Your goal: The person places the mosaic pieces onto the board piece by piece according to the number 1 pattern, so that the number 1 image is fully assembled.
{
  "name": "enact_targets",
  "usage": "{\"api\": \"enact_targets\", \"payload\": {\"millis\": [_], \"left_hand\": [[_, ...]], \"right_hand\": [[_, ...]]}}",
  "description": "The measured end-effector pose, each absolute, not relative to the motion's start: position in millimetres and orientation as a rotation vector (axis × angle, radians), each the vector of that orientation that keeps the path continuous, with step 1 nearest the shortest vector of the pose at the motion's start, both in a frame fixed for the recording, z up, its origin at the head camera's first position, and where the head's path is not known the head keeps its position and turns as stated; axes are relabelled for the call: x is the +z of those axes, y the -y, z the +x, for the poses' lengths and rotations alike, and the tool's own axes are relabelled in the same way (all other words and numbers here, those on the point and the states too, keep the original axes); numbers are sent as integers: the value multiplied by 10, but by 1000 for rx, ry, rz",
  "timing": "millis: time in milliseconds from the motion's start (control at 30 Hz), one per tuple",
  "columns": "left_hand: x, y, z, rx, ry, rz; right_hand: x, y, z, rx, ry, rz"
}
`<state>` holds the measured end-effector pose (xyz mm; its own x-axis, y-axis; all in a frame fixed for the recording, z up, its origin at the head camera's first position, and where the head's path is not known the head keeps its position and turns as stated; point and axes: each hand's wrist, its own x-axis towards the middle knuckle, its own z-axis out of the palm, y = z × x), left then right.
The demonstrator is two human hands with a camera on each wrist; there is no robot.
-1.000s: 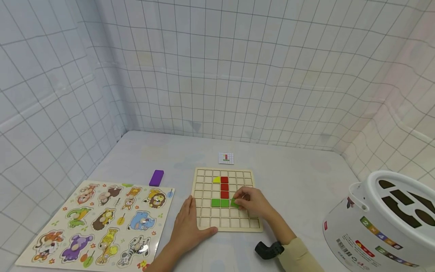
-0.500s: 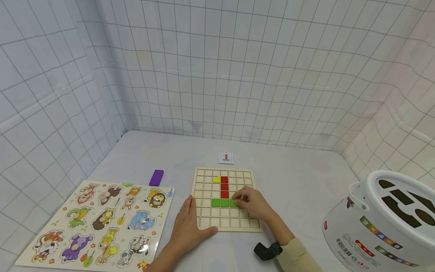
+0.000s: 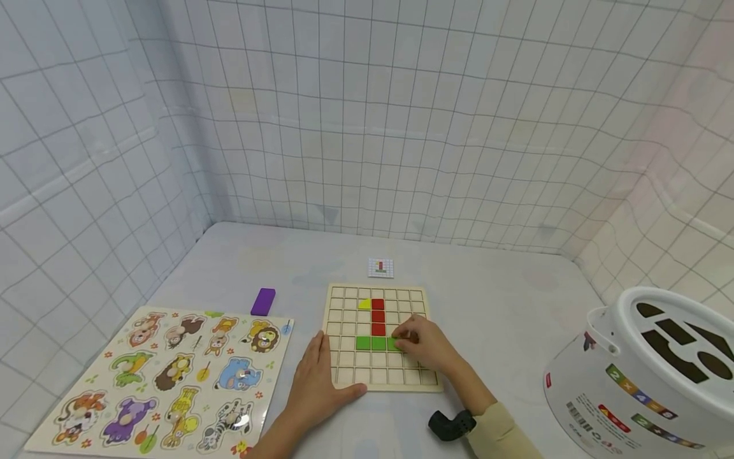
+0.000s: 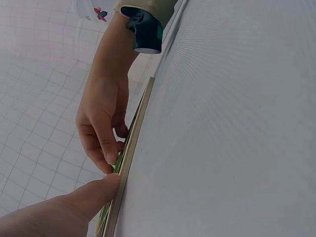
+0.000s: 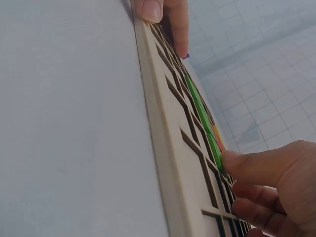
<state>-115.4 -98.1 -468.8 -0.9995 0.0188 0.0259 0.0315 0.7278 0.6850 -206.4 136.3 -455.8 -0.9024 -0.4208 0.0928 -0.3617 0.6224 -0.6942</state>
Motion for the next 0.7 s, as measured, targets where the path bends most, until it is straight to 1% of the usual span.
{"api": "enact_targets", "payload": {"millis": [267,433,567,700], "left_hand": [[-4714,973,-1154,-1169,2909,-32],[-4658,999,-1148,-1113,2925,-49],[-4533,1036,-1208,-1047,2941,-104],[-4314,1132,-1356,-978,2962,-240]], "right_hand": [[-4522,-1566,-2063,-1160,-2814,-531],[-4472,-1766,-2077,-1149,-2879,-485],[-4434,-1953,-2148,-1043,-2983,-504],[-4387,-2060,-2223,-968,-3049,-541]]}}
